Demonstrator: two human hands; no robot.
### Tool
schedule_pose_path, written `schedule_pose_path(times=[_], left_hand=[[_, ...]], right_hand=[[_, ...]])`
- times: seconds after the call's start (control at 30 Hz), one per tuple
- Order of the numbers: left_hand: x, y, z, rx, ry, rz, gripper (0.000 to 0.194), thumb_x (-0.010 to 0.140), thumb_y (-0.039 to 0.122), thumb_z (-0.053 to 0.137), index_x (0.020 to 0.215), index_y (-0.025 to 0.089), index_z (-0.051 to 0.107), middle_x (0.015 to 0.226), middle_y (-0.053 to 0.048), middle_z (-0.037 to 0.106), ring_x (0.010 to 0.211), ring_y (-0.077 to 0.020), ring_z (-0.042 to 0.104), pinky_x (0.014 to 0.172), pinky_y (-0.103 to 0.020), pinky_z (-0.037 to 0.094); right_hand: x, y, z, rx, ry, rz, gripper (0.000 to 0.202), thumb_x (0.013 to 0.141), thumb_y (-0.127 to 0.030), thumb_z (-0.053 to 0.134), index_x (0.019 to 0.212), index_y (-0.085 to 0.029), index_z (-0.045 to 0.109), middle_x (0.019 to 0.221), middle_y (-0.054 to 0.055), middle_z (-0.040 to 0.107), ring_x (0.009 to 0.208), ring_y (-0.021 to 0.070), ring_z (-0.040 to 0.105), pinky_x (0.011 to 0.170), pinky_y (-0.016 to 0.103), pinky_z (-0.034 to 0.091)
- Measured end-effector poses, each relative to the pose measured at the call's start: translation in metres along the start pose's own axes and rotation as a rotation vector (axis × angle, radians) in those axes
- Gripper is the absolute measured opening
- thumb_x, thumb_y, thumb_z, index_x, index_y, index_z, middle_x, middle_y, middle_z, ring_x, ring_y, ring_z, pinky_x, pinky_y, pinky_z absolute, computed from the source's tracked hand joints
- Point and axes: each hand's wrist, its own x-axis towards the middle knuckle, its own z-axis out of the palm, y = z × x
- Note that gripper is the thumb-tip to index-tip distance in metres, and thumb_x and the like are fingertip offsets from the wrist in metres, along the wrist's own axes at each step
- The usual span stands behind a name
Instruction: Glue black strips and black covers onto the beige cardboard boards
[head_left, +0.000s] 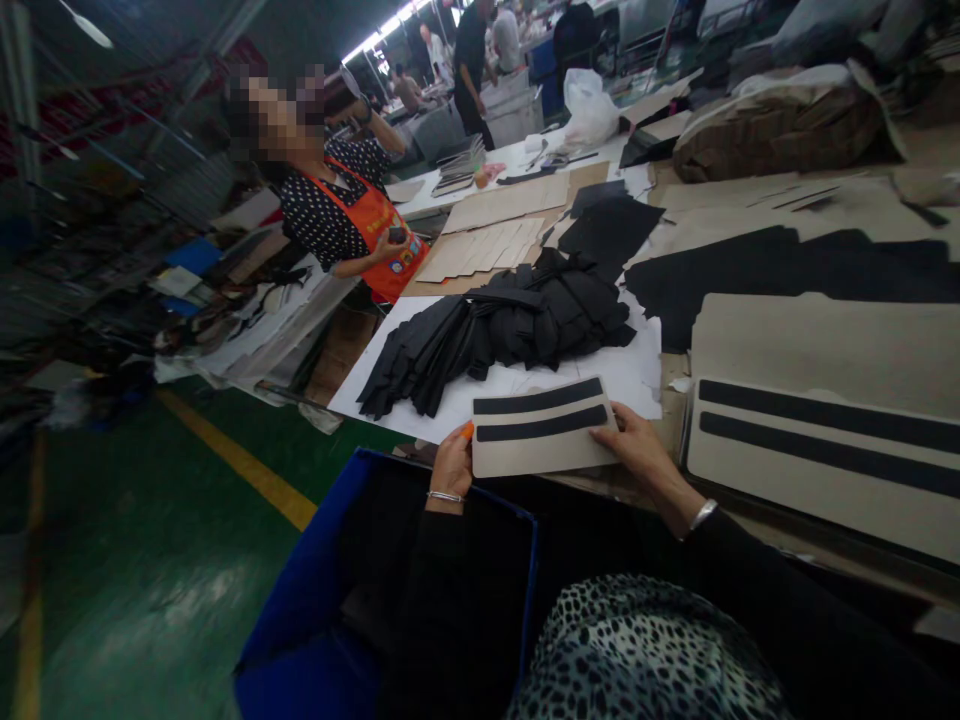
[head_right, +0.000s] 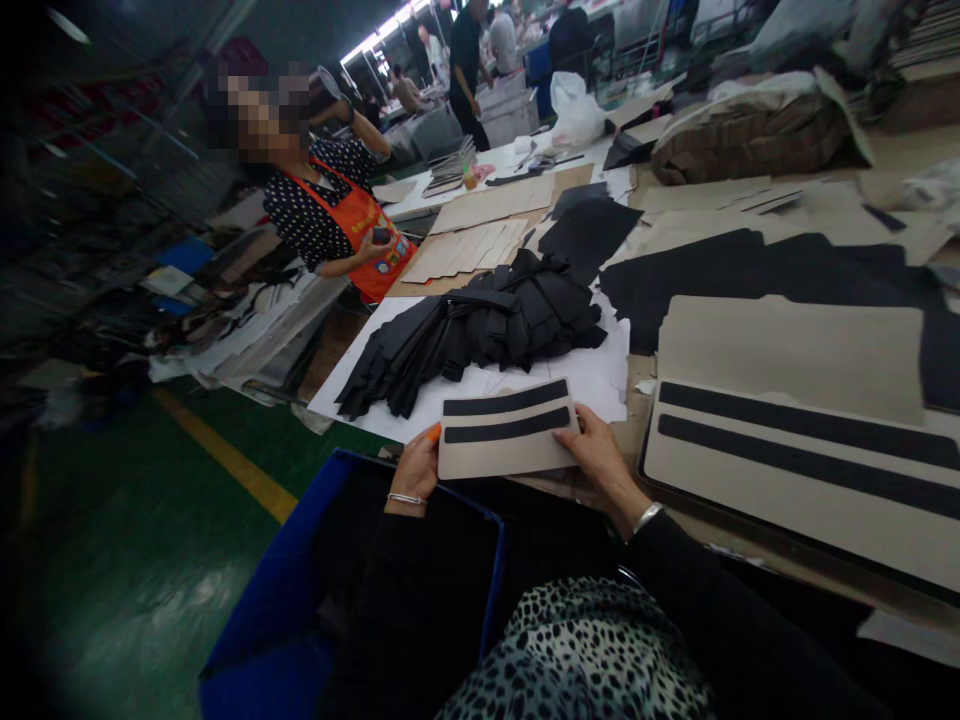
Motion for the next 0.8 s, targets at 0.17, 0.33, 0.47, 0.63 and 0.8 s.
schedule_pose_path(times=[0.17, 0.33, 0.47, 0.63, 0.8], left_hand=[[-0.034, 0.033, 0.011, -0.07, -0.012, 0.043, 0.049, 0.067, 0.036, 0.085, 0.108, 0.015, 0.07, 0.087, -0.008, 0.078, 0.088, -0.0264, 0.075, 0.083, -0.043, 0.061], [-0.067, 0.068, 0.034, -0.105, -0.088, 0.166, 0.049, 0.069, 0.036, 0.085, 0.112, 0.017, 0.071, 0.092, -0.007, 0.079, 0.096, -0.0277, 0.075, 0.086, -0.041, 0.061], [-0.081, 0.083, 0.052, -0.092, -0.122, 0.212, 0.049, 0.069, 0.038, 0.085, 0.111, 0.017, 0.073, 0.096, -0.007, 0.08, 0.099, -0.0286, 0.074, 0.087, -0.042, 0.061], [-0.095, 0.093, 0.076, -0.116, -0.15, 0.222, 0.048, 0.062, 0.037, 0.09, 0.104, 0.018, 0.074, 0.09, -0.005, 0.08, 0.094, -0.0275, 0.075, 0.086, -0.041, 0.062], [-0.099, 0.102, 0.103, -0.121, -0.147, 0.239, 0.042, 0.062, 0.033, 0.089, 0.099, 0.018, 0.074, 0.085, -0.003, 0.079, 0.083, -0.0244, 0.076, 0.081, -0.04, 0.064]], right_hand=[[-0.018, -0.027, -0.011, 0.233, -0.017, -0.021, 0.053, 0.072, -0.047, 0.079, 0.118, -0.022, 0.069, 0.107, 0.007, 0.078, 0.096, 0.0287, 0.072, 0.085, 0.043, 0.06], [-0.031, -0.052, -0.032, 0.377, -0.001, -0.099, 0.05, 0.075, -0.047, 0.082, 0.119, -0.026, 0.07, 0.117, 0.004, 0.076, 0.104, 0.0262, 0.071, 0.097, 0.043, 0.056], [-0.043, -0.068, -0.05, 0.425, 0.03, -0.153, 0.049, 0.075, -0.045, 0.082, 0.119, -0.028, 0.069, 0.119, 0.003, 0.076, 0.109, 0.0264, 0.07, 0.099, 0.043, 0.055], [-0.06, -0.082, -0.073, 0.431, 0.064, -0.232, 0.047, 0.079, -0.049, 0.077, 0.119, -0.026, 0.068, 0.114, 0.004, 0.077, 0.103, 0.0261, 0.071, 0.095, 0.045, 0.055], [-0.067, -0.091, -0.098, 0.533, 0.063, -0.241, 0.045, 0.076, -0.046, 0.08, 0.115, -0.026, 0.071, 0.111, 0.003, 0.077, 0.1, 0.0242, 0.069, 0.093, 0.04, 0.053]])
